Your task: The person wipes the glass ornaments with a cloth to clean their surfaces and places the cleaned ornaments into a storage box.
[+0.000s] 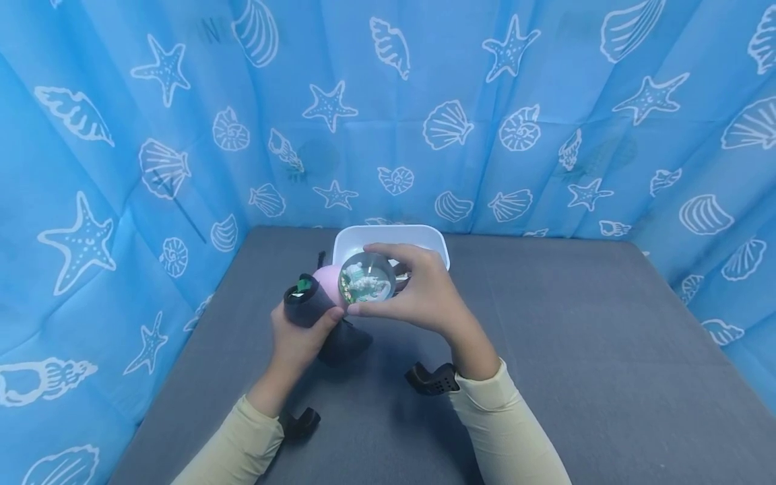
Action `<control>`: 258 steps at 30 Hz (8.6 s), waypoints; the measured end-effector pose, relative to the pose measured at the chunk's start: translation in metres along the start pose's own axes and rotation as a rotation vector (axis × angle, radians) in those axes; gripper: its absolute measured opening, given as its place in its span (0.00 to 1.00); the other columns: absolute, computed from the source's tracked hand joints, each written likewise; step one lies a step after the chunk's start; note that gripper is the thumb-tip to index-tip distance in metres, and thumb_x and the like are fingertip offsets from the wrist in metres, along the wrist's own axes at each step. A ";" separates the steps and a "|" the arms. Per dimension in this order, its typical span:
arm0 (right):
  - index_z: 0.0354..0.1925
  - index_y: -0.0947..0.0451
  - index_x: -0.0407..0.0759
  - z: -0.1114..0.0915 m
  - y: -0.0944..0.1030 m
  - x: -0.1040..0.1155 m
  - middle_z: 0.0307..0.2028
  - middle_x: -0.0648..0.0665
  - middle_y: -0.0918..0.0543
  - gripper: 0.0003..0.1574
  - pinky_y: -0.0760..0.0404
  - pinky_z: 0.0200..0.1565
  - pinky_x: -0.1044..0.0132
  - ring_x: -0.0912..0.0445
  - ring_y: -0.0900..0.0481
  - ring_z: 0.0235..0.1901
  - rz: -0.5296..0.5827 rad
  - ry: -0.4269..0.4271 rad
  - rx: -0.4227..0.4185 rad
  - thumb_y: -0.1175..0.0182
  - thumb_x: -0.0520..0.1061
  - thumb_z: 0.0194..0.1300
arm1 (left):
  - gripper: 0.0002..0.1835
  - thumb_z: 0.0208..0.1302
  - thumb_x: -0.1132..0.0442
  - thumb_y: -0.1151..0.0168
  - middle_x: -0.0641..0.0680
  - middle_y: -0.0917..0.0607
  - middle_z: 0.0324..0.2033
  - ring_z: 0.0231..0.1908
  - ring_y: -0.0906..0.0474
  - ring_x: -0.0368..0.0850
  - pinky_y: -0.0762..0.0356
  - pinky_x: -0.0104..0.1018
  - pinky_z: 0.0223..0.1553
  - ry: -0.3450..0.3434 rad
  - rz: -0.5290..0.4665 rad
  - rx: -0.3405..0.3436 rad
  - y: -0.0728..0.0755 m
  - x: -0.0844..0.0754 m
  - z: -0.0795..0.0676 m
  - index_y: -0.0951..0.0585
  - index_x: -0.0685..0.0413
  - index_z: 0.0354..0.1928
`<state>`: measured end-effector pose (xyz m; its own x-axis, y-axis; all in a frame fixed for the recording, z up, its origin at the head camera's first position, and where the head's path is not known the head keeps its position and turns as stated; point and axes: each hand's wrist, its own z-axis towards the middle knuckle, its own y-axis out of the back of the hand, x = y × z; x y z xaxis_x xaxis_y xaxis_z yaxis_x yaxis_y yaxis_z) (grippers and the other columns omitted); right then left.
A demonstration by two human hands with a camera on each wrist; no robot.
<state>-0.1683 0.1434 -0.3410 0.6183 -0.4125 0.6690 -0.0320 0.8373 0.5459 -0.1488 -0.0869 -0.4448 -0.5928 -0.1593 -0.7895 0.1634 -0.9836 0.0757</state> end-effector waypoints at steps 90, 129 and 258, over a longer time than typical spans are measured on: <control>0.71 0.23 0.59 -0.002 0.001 0.007 0.62 0.50 0.19 0.50 0.12 0.35 0.62 0.57 0.18 0.46 -0.118 0.114 0.209 0.17 0.45 0.50 | 0.34 0.56 0.52 0.15 0.53 0.10 0.54 0.56 0.13 0.45 0.19 0.35 0.62 0.010 -0.029 -0.061 0.006 0.002 0.007 0.17 0.47 0.64; 0.61 0.20 0.48 0.000 -0.008 0.010 0.36 0.42 0.13 0.35 0.15 0.22 0.57 0.56 0.15 0.18 0.046 -0.190 0.011 0.19 0.51 0.58 | 0.44 0.53 0.28 0.24 0.54 0.10 0.49 0.47 0.14 0.46 0.16 0.36 0.54 0.050 0.024 0.051 0.001 -0.002 0.001 0.18 0.54 0.59; 0.68 0.24 0.44 0.067 0.018 -0.146 0.57 0.32 0.15 0.53 0.24 0.40 0.44 0.38 0.20 0.43 -0.579 -0.477 -0.043 0.24 0.72 0.56 | 0.35 0.47 0.57 0.14 0.49 0.10 0.51 0.54 0.13 0.46 0.19 0.44 0.62 0.048 -0.087 0.069 0.006 0.001 0.016 0.17 0.49 0.60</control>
<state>-0.3113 0.1948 -0.3951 0.1189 -0.8940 0.4319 0.2317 0.4480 0.8635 -0.1608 -0.0946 -0.4350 -0.5638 -0.0705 -0.8229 0.0575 -0.9973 0.0461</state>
